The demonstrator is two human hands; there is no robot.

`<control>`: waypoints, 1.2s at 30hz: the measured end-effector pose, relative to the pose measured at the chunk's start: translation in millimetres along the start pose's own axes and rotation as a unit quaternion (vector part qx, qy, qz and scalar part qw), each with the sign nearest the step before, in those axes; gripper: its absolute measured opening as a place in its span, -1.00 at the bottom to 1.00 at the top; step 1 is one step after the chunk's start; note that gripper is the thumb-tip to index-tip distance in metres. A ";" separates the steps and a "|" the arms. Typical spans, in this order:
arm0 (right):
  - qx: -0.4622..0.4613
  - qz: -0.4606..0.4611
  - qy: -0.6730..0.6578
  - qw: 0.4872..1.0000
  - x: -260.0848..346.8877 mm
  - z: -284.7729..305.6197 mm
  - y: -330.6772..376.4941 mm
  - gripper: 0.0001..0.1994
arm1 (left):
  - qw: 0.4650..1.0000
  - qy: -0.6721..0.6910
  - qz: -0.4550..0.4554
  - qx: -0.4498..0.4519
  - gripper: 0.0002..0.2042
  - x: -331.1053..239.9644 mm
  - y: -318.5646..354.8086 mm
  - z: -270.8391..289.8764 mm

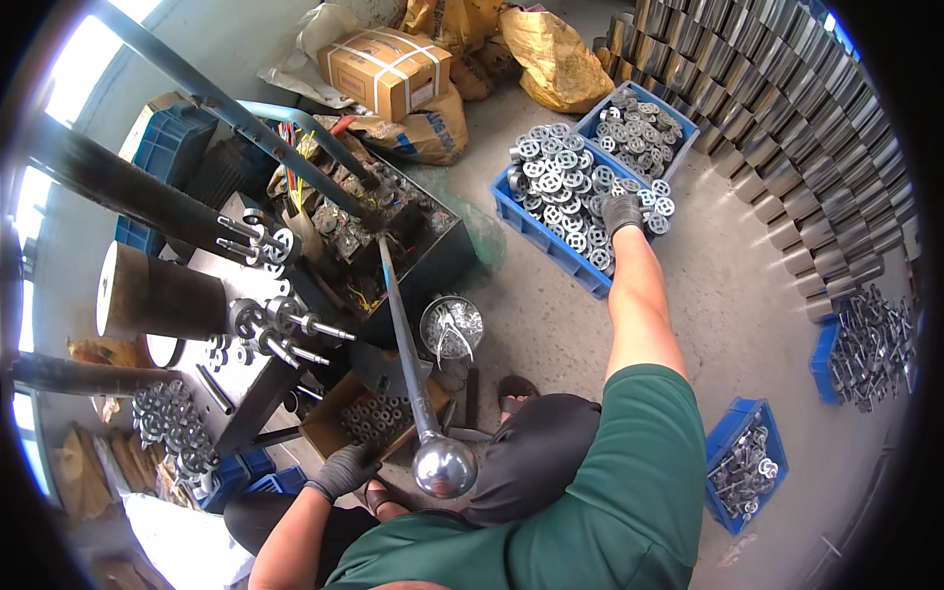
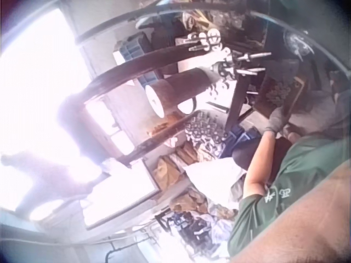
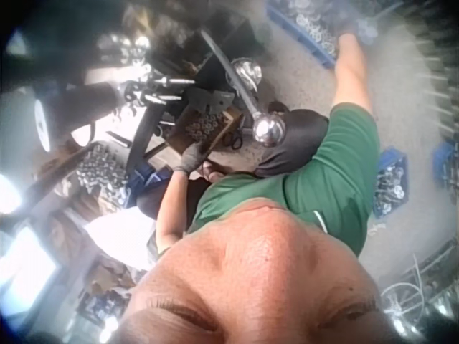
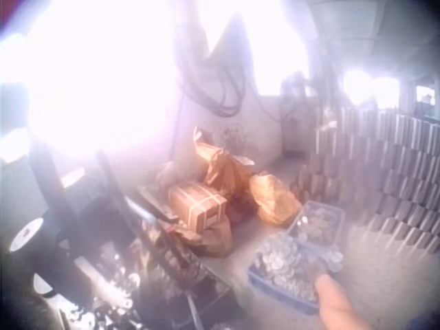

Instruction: The person is using a manual press machine to assemble or shape metal components.

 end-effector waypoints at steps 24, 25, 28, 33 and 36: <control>0.016 -0.044 0.003 0.999 -6.0 -3.9 2.6 -0.71 | 1.000 0.001 0.004 0.008 -0.59 2.4 -9.0 -4.4; 0.014 -0.046 -0.017 0.999 -8.8 3.3 13.4 -0.75 | 1.000 -0.001 0.004 0.014 -0.58 6.0 -9.3 -7.0; 0.006 -0.081 -0.153 0.985 1.6 15.7 68.6 -0.71 | 1.000 -0.005 -0.008 -0.022 -0.57 4.6 -2.9 -1.6; 0.017 -0.062 -0.341 0.938 2.4 27.4 145.8 -0.44 | 0.995 -0.006 -0.064 -0.074 -0.55 -19.4 16.9 16.8; 0.162 -0.032 -0.658 0.735 -47.2 -68.4 170.6 -0.50 | 0.981 -0.003 -0.161 -0.108 -0.56 -67.7 16.8 39.0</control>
Point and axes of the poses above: each hand's wrist, its own y-axis away from the middle knuckle, its own z-axis out of the back of the hand, x = y × z, the point moved 5 cm from there along -y, towards the middle knuckle, and after that the axes turned 2 degrees about x, right-handed, at the moved point
